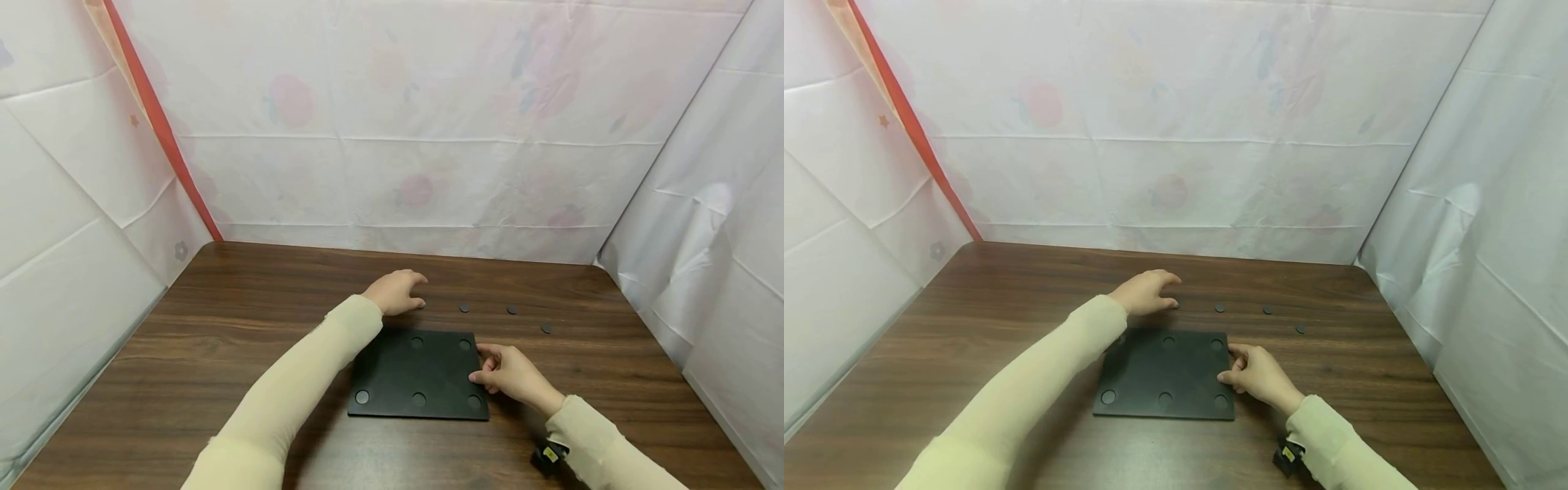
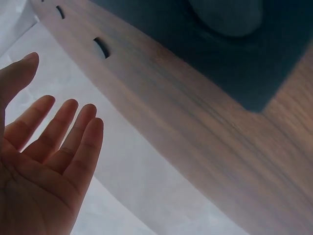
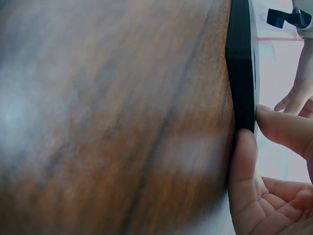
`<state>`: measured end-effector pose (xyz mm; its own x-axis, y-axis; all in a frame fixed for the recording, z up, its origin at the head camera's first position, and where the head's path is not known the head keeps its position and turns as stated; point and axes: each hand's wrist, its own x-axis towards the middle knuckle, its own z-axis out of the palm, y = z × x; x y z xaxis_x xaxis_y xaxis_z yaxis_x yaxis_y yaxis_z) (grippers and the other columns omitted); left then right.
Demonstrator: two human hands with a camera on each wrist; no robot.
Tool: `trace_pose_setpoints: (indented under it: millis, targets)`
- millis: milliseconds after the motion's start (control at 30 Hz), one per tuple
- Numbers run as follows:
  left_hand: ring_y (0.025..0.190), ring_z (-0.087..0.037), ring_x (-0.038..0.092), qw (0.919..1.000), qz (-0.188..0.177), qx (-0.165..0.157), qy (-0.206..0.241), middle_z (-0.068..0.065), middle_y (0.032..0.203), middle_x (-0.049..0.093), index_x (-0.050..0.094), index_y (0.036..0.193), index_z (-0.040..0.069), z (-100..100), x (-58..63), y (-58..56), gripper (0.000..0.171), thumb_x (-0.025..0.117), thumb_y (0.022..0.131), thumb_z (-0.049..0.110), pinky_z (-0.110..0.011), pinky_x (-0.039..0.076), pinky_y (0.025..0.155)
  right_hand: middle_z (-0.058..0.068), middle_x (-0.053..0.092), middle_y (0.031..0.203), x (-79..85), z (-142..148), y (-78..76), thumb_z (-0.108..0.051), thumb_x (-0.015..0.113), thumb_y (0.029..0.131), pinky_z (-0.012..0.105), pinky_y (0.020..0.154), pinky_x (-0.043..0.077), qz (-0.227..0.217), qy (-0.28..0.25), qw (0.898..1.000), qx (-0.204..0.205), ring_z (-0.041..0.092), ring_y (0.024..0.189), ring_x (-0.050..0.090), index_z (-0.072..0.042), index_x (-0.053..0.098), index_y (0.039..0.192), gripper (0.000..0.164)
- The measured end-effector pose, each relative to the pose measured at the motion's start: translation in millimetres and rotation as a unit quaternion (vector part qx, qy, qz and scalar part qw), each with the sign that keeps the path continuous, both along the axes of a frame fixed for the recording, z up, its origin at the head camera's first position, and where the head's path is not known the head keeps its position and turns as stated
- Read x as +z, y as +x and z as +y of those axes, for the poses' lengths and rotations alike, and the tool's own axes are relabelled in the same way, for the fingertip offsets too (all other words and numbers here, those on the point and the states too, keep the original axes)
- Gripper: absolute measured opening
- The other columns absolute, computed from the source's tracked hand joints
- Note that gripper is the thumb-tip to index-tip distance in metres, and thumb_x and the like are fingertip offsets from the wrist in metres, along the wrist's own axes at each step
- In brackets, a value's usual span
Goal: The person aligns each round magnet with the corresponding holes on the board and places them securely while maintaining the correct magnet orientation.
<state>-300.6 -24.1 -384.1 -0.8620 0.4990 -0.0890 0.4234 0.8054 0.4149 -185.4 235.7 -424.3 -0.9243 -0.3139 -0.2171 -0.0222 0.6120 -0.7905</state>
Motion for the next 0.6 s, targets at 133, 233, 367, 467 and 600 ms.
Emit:
trace_pose_setpoints:
  millis: [133,233,367,467,600]
  targets:
    - [0.14,-0.024,0.043,0.9999,-0.009,-0.002,-0.009,-0.004,0.15,0.046,0.045,0.147,0.016,8,-4.1,-5.6,0.057,0.065,0.096,0.031,-0.04,0.039,0.112,0.006,0.06,0.071,-0.1,0,0.0,-0.017,0.076,0.085,0.029,0.057,0.055,-0.001,0.002,1.0,-0.005,0.017,0.062,0.061,0.009,0.043,0.142,0.071]
    - [0.142,-0.023,0.041,0.9997,-0.021,-0.003,-0.015,-0.004,0.152,0.044,0.043,0.148,0.016,12,-6.4,-9.1,0.059,0.064,0.096,0.031,-0.04,0.038,0.114,0.006,0.06,0.071,-0.4,1,-0.7,-0.017,0.077,0.085,0.03,0.057,0.055,-0.002,0.001,1.0,-0.006,0.017,0.062,0.061,0.009,0.042,0.142,0.071]
    - [0.142,-0.024,0.04,0.999,-0.036,0.001,-0.027,-0.006,0.151,0.045,0.044,0.147,0.014,15,-7.1,-11.2,0.056,0.063,0.097,0.029,-0.04,0.037,0.114,0.005,0.06,0.07,-0.5,1,-1.7,-0.017,0.076,0.085,0.029,0.057,0.055,-0.004,0.0,1.0,-0.006,0.016,0.061,0.061,0.009,0.042,0.142,0.071]
    - [0.139,-0.025,0.043,0.9983,-0.039,0.005,-0.042,-0.008,0.148,0.048,0.048,0.145,0.012,15,-7.4,-11.7,0.052,0.063,0.097,0.026,-0.039,0.039,0.112,0.004,0.06,0.07,-0.3,1,-1.9,-0.017,0.076,0.085,0.029,0.057,0.054,-0.004,0.001,1.0,-0.004,0.016,0.061,0.061,0.009,0.042,0.142,0.071]
    - [0.135,-0.024,0.048,0.9977,-0.042,0.013,-0.051,-0.007,0.144,0.053,0.053,0.141,0.012,15,-10.3,-13.7,0.048,0.064,0.096,0.023,-0.039,0.042,0.11,0.005,0.061,0.071,-1.1,1,-2.2,-0.017,0.076,0.086,0.029,0.057,0.054,-0.002,0.002,1.0,-0.001,0.016,0.061,0.061,0.009,0.042,0.143,0.071]
